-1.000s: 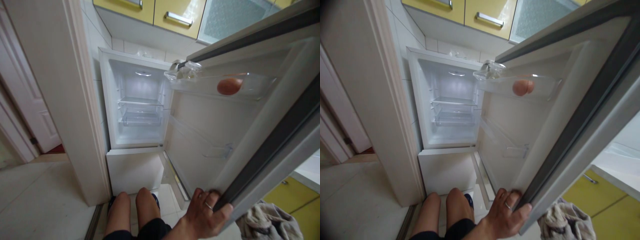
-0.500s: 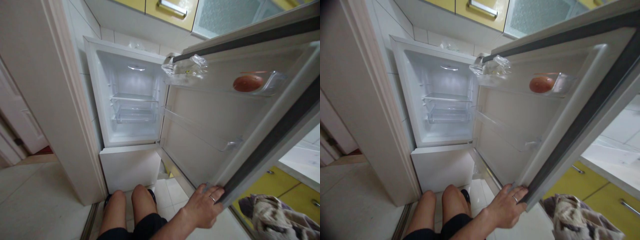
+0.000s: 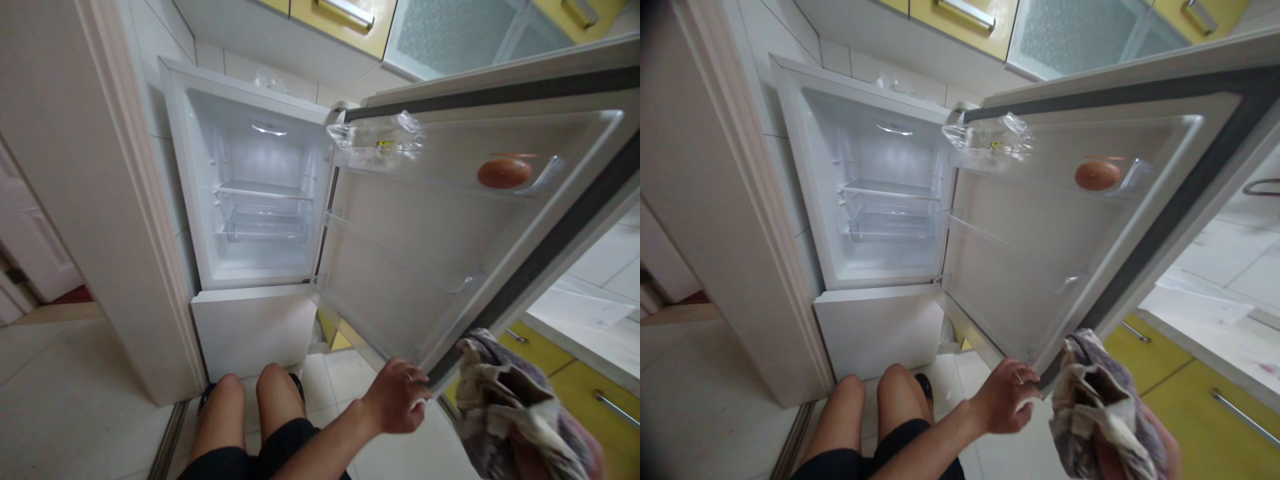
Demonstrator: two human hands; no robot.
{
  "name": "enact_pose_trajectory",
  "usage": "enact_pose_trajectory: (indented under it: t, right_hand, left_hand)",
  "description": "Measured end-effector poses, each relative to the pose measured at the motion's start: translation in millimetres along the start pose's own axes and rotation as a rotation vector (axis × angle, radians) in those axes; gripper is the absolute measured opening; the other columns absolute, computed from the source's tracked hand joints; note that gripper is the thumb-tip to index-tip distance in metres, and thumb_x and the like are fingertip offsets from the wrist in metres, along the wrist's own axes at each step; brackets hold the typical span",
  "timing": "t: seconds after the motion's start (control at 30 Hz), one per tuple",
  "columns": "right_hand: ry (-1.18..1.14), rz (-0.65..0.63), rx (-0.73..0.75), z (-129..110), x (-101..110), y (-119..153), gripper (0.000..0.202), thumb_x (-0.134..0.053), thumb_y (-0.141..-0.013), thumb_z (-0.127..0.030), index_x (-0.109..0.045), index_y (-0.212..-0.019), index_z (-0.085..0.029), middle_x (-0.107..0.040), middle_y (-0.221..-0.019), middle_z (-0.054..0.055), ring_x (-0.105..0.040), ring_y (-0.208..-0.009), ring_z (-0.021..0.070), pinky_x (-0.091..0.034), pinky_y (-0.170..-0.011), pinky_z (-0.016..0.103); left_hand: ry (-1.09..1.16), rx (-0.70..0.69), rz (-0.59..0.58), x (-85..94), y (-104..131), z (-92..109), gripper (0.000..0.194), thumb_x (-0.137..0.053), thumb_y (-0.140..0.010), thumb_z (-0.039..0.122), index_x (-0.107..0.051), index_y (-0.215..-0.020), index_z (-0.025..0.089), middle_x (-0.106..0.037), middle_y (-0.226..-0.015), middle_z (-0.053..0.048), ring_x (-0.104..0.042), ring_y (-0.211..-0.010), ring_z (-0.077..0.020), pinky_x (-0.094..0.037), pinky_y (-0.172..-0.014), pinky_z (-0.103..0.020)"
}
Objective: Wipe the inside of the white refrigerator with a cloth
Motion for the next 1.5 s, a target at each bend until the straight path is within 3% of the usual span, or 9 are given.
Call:
enact_pose_trajectory:
  t: [0.1,0.17,0.33,0.5,0.6,0.8,1.03,1.2,1.5]
  right_hand:
    - [-0.006,0.082,0.193,-16,-28,-34,0.051,-0.081,-0.084,-0.042,-0.07,-0.131,-0.027,-0.074,-0.127,0.013,-0.072,-0.109,0.0388,-0.057,-0.089,0.054]
    - [-0.018,-0.121,0.415,-20,-69,-56,0.052,-0.076,-0.089,-0.043,-0.066,-0.137,-0.025,-0.069,-0.138,0.015,-0.066,-0.126,0.0393,-0.053,-0.104,0.058]
    - [0.156,-0.343,0.757,8,-170,-97,0.057,-0.063,-0.099,-0.038,-0.053,-0.152,-0.02,-0.065,-0.143,0.02,-0.056,-0.142,0.0372,-0.052,-0.111,0.057]
    - [0.272,-0.376,0.847,35,-259,-124,0.053,-0.066,-0.092,-0.019,-0.058,-0.145,-0.021,-0.065,-0.148,0.017,-0.054,-0.145,0.0337,-0.049,-0.118,0.053]
    - [0.328,-0.436,0.782,41,-307,-138,0.045,-0.064,-0.09,-0.018,-0.064,-0.135,-0.018,-0.062,-0.151,0.019,-0.051,-0.147,0.0345,-0.043,-0.123,0.053]
    - [0.407,-0.613,0.727,45,-384,-132,0.051,-0.066,-0.085,-0.016,-0.064,-0.136,-0.016,-0.059,-0.154,0.022,-0.049,-0.147,0.0363,-0.037,-0.124,0.058]
    - [0.347,-0.859,0.825,79,-406,-92,0.053,-0.061,-0.082,-0.013,-0.065,-0.135,-0.015,-0.061,-0.152,0.022,-0.052,-0.147,0.035,-0.045,-0.118,0.056]
    - [0.316,-1.051,0.739,95,-409,-78,0.051,-0.062,-0.082,-0.012,-0.07,-0.132,-0.017,-0.066,-0.147,0.019,-0.057,-0.143,0.0323,-0.048,-0.119,0.053]
    - [0.229,-1.283,0.607,97,-392,-71,0.038,-0.071,-0.078,-0.014,-0.08,-0.114,-0.023,-0.079,-0.126,0.007,-0.072,-0.122,0.0256,-0.058,-0.107,0.04]
  left_hand:
    - [0.006,-0.043,0.086,-3.0,26,-3,0.033,-0.053,-0.094,0.024,-0.075,-0.119,0.018,-0.072,-0.142,-0.014,-0.056,-0.148,-0.0276,-0.04,-0.13,-0.054]
    - [0.049,0.013,0.111,-10.3,49,-14,0.033,-0.056,-0.093,0.024,-0.075,-0.119,0.02,-0.07,-0.146,-0.013,-0.055,-0.148,-0.0276,-0.044,-0.128,-0.05]
    - [0.148,0.436,0.06,-38.2,121,-71,0.032,-0.066,-0.087,0.02,-0.077,-0.117,0.026,-0.075,-0.137,-0.007,-0.066,-0.133,-0.0242,-0.052,-0.121,-0.044]
    - [0.101,0.649,0.068,-38.0,206,-112,0.033,-0.064,-0.078,0.004,-0.081,-0.1,0.021,-0.082,-0.117,-0.01,-0.077,-0.113,-0.0285,-0.064,-0.105,-0.048]
    - [0.045,0.733,0.137,-38.3,265,-131,0.027,-0.056,-0.092,0.017,-0.082,-0.095,0.024,-0.084,-0.113,-0.011,-0.076,-0.118,-0.032,-0.063,-0.108,-0.056]
    - [-0.085,0.709,0.541,-51.8,358,-151,0.035,-0.06,-0.096,0.049,-0.078,-0.122,0.034,-0.076,-0.137,-0.005,-0.073,-0.127,-0.0271,-0.062,-0.106,-0.041]
    - [0.119,0.841,0.656,-53.3,375,-162,0.043,-0.054,-0.096,0.061,-0.083,-0.11,0.033,-0.08,-0.13,-0.009,-0.074,-0.123,-0.028,-0.061,-0.106,-0.042]
    - [0.21,0.909,0.687,-51.3,373,-164,0.052,-0.051,-0.092,0.071,-0.084,-0.103,0.033,-0.081,-0.126,-0.011,-0.075,-0.122,-0.0309,-0.06,-0.108,-0.053]
    - [0.335,0.978,0.627,-43.8,367,-156,0.04,-0.054,-0.091,0.051,-0.082,-0.107,0.027,-0.077,-0.136,-0.013,-0.069,-0.134,-0.0327,-0.051,-0.121,-0.062]
Point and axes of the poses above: each hand's wrist, its own y-axis away from the middle knuckle, its own x-axis out of the back of the hand, z = x × y, the point moved 7 cm from there along -y, towards the middle knuckle
